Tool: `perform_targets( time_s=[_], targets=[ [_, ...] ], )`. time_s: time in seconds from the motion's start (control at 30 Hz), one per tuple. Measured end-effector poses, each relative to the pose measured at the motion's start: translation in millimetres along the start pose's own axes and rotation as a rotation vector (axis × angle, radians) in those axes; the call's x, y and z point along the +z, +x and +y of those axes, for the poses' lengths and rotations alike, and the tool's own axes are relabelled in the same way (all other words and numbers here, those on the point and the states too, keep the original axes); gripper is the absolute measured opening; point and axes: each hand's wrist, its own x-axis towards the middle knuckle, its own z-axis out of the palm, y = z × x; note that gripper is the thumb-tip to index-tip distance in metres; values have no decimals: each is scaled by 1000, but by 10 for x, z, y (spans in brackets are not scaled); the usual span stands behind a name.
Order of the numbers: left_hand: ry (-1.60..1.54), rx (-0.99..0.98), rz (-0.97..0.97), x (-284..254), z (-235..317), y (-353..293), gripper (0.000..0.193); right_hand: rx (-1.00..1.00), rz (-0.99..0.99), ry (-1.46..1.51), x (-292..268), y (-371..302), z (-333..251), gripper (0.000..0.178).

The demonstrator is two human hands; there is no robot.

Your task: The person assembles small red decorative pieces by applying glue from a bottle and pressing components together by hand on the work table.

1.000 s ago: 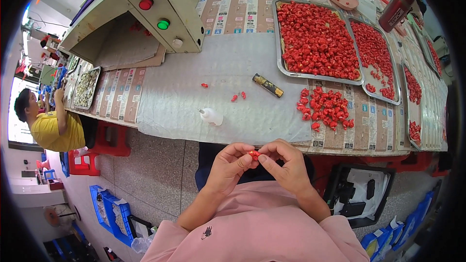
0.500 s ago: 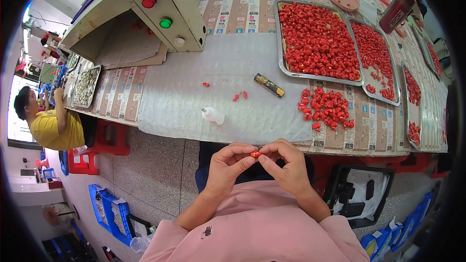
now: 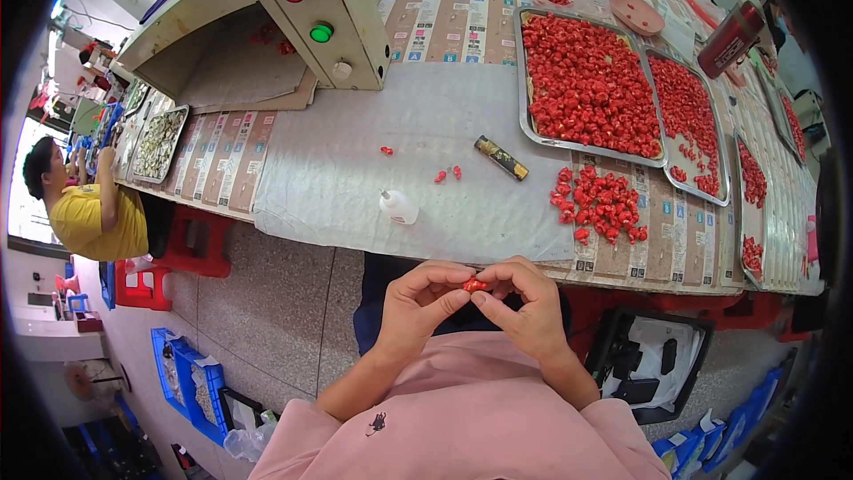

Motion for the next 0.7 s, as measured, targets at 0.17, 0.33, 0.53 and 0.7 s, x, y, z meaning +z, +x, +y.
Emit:
perform_targets(
  time_s=[0.17,0.33,0.53,0.7],
  targets=[
    [-12,8,-6,-6,-1,-7,22,-34,4,-40,-2,-14,-5,21],
    [18,32,-23,18,22,5,22,-25,21,-4,-7,-15,20,21],
    [50,26,-27,50,33,16,20,-2,16,39,-41,-27,69,16],
    [51,7,-24,73,24,31,20,5,-1,52,-67,-29,104,14]
  ],
)
